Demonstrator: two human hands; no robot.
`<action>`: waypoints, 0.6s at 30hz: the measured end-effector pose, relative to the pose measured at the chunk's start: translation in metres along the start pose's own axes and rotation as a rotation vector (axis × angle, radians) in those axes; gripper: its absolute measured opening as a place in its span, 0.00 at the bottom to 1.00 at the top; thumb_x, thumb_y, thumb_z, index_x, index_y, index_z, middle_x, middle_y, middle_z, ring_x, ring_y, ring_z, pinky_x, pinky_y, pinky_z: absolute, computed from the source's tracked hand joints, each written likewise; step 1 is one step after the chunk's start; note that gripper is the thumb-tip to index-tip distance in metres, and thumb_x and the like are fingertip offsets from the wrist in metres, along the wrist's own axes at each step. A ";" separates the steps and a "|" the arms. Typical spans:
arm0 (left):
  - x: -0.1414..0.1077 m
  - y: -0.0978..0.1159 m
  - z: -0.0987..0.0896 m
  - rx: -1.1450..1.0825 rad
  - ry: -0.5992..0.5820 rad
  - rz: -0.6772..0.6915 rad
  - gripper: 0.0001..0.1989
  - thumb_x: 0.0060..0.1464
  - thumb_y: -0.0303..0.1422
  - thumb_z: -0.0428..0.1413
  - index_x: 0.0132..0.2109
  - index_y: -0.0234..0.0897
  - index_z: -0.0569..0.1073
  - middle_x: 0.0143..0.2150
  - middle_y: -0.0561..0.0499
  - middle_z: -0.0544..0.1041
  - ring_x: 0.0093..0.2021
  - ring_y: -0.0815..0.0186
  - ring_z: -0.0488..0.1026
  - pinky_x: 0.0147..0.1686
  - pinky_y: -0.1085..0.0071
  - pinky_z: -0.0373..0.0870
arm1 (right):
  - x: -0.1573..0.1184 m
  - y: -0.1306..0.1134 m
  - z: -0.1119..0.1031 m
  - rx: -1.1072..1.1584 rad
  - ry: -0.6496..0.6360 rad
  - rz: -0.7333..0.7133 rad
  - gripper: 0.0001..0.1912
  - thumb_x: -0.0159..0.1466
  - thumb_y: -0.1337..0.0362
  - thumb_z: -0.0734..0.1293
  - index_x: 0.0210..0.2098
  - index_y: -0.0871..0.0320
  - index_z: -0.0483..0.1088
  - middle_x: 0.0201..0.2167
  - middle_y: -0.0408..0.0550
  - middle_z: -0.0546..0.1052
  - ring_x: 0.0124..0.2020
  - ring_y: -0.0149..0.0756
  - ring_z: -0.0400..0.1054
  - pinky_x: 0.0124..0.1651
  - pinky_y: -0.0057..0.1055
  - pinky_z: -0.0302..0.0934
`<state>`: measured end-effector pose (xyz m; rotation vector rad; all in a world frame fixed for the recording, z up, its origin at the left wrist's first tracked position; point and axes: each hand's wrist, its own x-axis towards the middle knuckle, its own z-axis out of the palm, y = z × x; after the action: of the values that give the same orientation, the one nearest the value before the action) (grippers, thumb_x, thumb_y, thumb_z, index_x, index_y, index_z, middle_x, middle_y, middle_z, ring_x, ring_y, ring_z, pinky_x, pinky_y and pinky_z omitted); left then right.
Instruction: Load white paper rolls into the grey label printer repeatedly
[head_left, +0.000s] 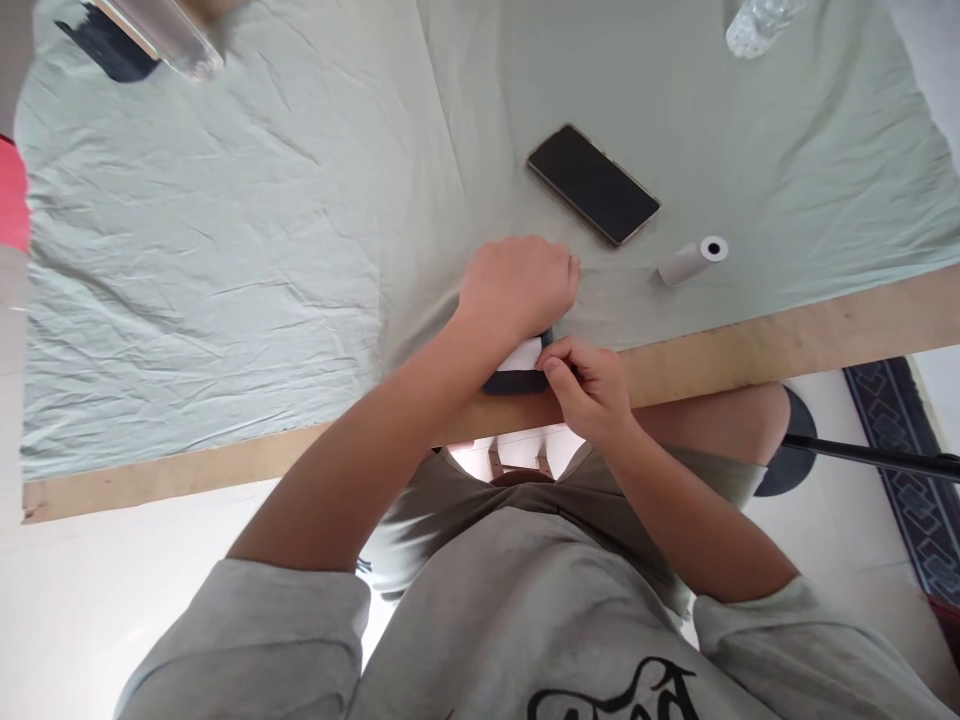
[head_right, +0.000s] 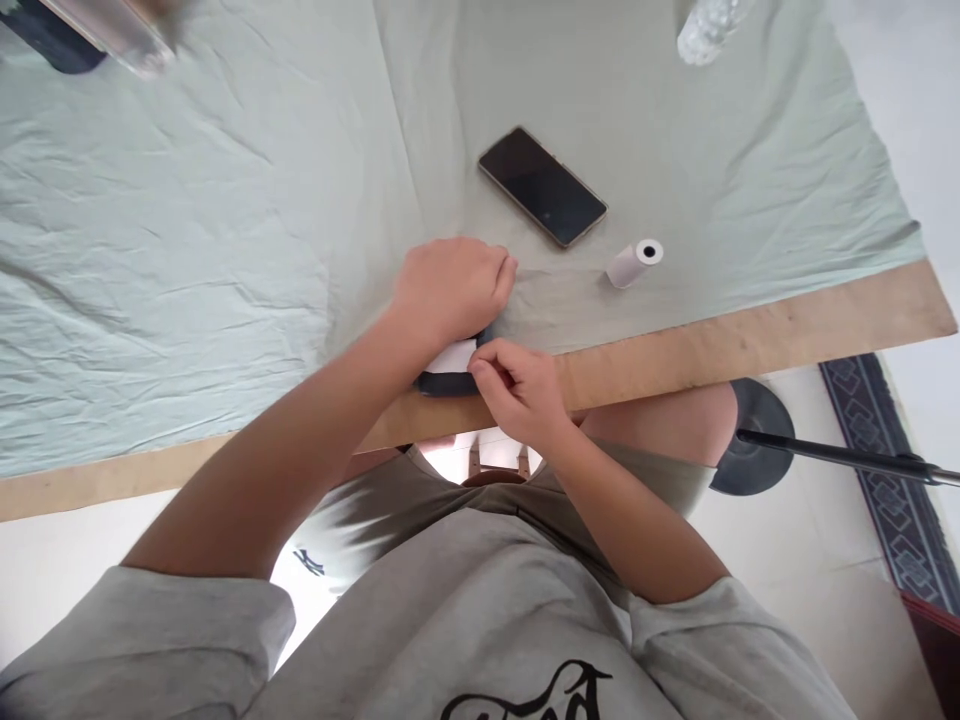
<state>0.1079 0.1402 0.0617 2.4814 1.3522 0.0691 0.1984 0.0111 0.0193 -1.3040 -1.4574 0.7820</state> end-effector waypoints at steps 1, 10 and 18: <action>0.000 0.000 -0.001 -0.025 0.021 -0.002 0.20 0.73 0.38 0.47 0.37 0.37 0.79 0.37 0.42 0.80 0.42 0.47 0.81 0.46 0.50 0.75 | -0.001 0.001 0.000 0.015 0.006 0.014 0.08 0.67 0.64 0.65 0.29 0.54 0.69 0.16 0.34 0.63 0.19 0.25 0.54 0.24 0.26 0.48; -0.073 -0.031 -0.009 -0.846 0.649 -0.073 0.09 0.71 0.43 0.56 0.42 0.44 0.71 0.35 0.54 0.82 0.32 0.68 0.81 0.35 0.70 0.79 | -0.005 0.014 0.002 0.184 0.140 0.190 0.11 0.64 0.59 0.71 0.31 0.53 0.66 0.17 0.31 0.56 0.19 0.23 0.46 0.23 0.25 0.44; -0.127 -0.055 0.025 -0.600 0.465 -0.155 0.20 0.74 0.47 0.47 0.59 0.39 0.72 0.57 0.42 0.83 0.56 0.58 0.82 0.55 0.58 0.80 | -0.009 0.019 0.000 0.136 0.164 0.098 0.18 0.72 0.50 0.66 0.31 0.54 0.71 0.22 0.37 0.65 0.24 0.27 0.58 0.29 0.27 0.55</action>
<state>-0.0025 0.0569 0.0347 1.9054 1.4154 0.9200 0.2039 0.0065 0.0000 -1.3110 -1.1976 0.8046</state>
